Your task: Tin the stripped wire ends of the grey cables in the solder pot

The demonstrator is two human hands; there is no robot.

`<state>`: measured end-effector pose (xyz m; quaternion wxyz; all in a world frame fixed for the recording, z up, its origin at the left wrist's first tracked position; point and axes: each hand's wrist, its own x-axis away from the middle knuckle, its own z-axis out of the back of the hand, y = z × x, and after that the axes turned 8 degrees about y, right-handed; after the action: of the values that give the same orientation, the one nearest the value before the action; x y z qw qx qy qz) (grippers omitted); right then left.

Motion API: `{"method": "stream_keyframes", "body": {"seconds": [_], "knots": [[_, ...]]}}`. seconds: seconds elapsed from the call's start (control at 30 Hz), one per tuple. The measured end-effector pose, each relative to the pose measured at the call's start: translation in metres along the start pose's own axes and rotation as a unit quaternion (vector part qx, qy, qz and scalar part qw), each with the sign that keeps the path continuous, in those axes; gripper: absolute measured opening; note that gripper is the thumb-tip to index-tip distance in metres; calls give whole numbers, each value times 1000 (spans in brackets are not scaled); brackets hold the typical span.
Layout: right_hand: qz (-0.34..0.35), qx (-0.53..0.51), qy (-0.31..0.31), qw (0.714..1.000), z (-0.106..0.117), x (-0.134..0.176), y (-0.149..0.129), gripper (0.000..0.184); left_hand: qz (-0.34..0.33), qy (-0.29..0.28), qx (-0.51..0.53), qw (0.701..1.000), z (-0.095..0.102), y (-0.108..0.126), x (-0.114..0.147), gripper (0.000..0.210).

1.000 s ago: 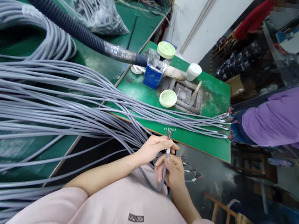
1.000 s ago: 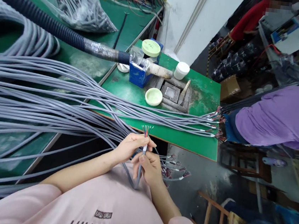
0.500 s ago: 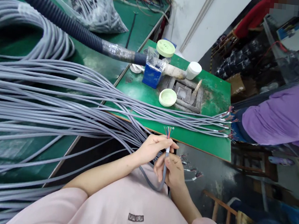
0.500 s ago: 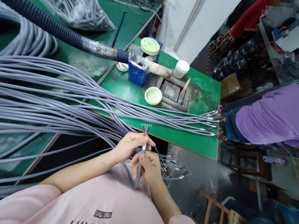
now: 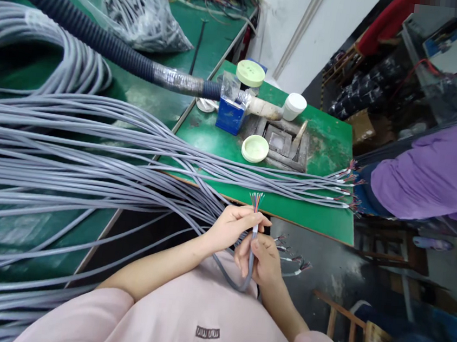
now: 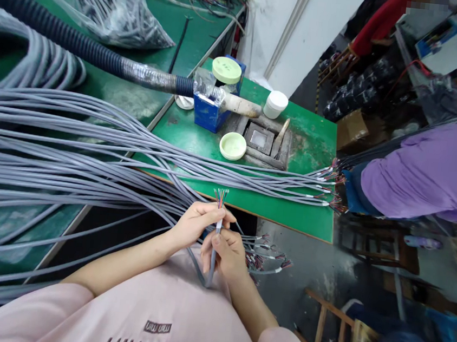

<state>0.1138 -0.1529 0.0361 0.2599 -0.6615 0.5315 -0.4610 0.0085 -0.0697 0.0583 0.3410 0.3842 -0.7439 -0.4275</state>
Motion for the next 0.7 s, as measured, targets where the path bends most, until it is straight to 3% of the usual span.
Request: {"method": "stream_keyframes", "body": {"seconds": [0.23, 0.47, 0.7], "knots": [[6, -28, 31, 999, -4, -2, -4, 42, -32, 14, -38, 999, 6, 1, -5, 40], [-4, -25, 29, 999, -4, -2, -5, 43, -54, 111, 5, 992, 11, 6, -12, 35], [1, -29, 9, 1000, -3, -4, -1, 41, -39, 106, 45, 993, 12, 3, -14, 29]]}}
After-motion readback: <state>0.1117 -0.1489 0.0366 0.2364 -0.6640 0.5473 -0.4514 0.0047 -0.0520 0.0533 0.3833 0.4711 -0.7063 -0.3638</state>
